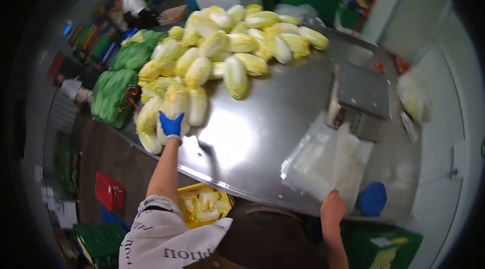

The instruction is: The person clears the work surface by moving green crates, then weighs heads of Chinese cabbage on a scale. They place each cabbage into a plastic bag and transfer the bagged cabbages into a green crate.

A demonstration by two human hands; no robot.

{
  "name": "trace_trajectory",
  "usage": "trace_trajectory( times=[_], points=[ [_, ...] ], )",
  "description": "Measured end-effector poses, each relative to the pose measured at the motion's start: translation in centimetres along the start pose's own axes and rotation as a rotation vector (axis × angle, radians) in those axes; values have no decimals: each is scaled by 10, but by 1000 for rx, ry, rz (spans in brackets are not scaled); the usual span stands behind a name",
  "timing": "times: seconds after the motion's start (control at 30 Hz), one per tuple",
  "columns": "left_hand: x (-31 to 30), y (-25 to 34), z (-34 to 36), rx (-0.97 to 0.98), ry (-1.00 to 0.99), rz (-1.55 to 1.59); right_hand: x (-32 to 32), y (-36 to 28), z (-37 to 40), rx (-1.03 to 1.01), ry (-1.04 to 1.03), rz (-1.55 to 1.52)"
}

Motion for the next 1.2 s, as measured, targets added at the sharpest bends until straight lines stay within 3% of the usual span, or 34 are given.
trace_trajectory(
  times=[0.03, 0.07, 0.1, 0.13, 0.27, 0.37, 0.4, 0.47, 0.53, 0.6, 0.67, 0.73, 0.77, 0.83, 0.87, 0.93, 1.0, 1.1, 1.17, 1.2],
  points=[
    [16, -30, -20, -70, -56, 16, 15, -30, -6, -136, 27, 28],
    [24, -35, -25, -72, -80, -160, 56, -49, -4, -244, -70, 115],
    [33, -43, -29, -75, -158, -251, 57, -74, -3, -288, -206, 50],
    [27, -19, -20, -155, -191, -328, 31, -97, 1, -378, -267, -110],
    [13, 2, -19, -70, -143, -279, -18, -142, -7, -632, -231, -229],
    [25, -48, -29, -233, -181, 442, -39, -152, -28, -721, -109, -254],
    [33, -37, -18, -449, -382, 795, -49, -154, -36, -742, -94, -262],
    [28, 2, 26, -668, -564, 1044, -102, -176, -52, -828, 55, -291],
    [40, 20, 72, -730, -712, 1215, -154, -202, -58, -969, 272, -231],
    [46, 84, 131, -878, -1051, 1167, -191, -221, -60, -1143, 504, -91],
    [66, 117, 190, -1031, -1265, 1120, -215, -233, -65, -1284, 703, 24],
    [72, 158, 235, -1131, -1372, 1022, -221, -227, -86, -1341, 700, -22],
    [81, 166, 250, -1157, -1411, 1133, -222, -221, -97, -1365, 693, -43],
    [100, 174, 278, -1227, -1496, 1363, -224, -200, -134, -1279, 426, -183],
    [103, 190, 284, -1166, -1755, 1560, -218, -183, -147, -1213, 279, -250],
    [116, 216, 274, -1100, -1720, 1648, -196, -142, -190, -926, 232, -495],
    [145, 211, 265, -994, -1587, 1444, -157, -92, -234, -603, 180, -659],
    [188, 158, 257, -927, -1354, 1146, -86, -7, -299, -150, -23, -1015],
    [215, 107, 240, -953, -1139, 1014, -51, 40, -331, 102, -80, -1238],
    [230, 75, 221, -932, -995, 1017, -49, 60, -347, 101, 21, -1161]
  ],
)
Point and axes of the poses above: each hand's wrist, its own z-axis away from the middle knuckle, its own x-axis out of the palm, y = z × x, the point moved 8 cm from there along -z, towards the middle knuckle, and after that the axes turned 12 degrees about z, right-handed, at the moved point
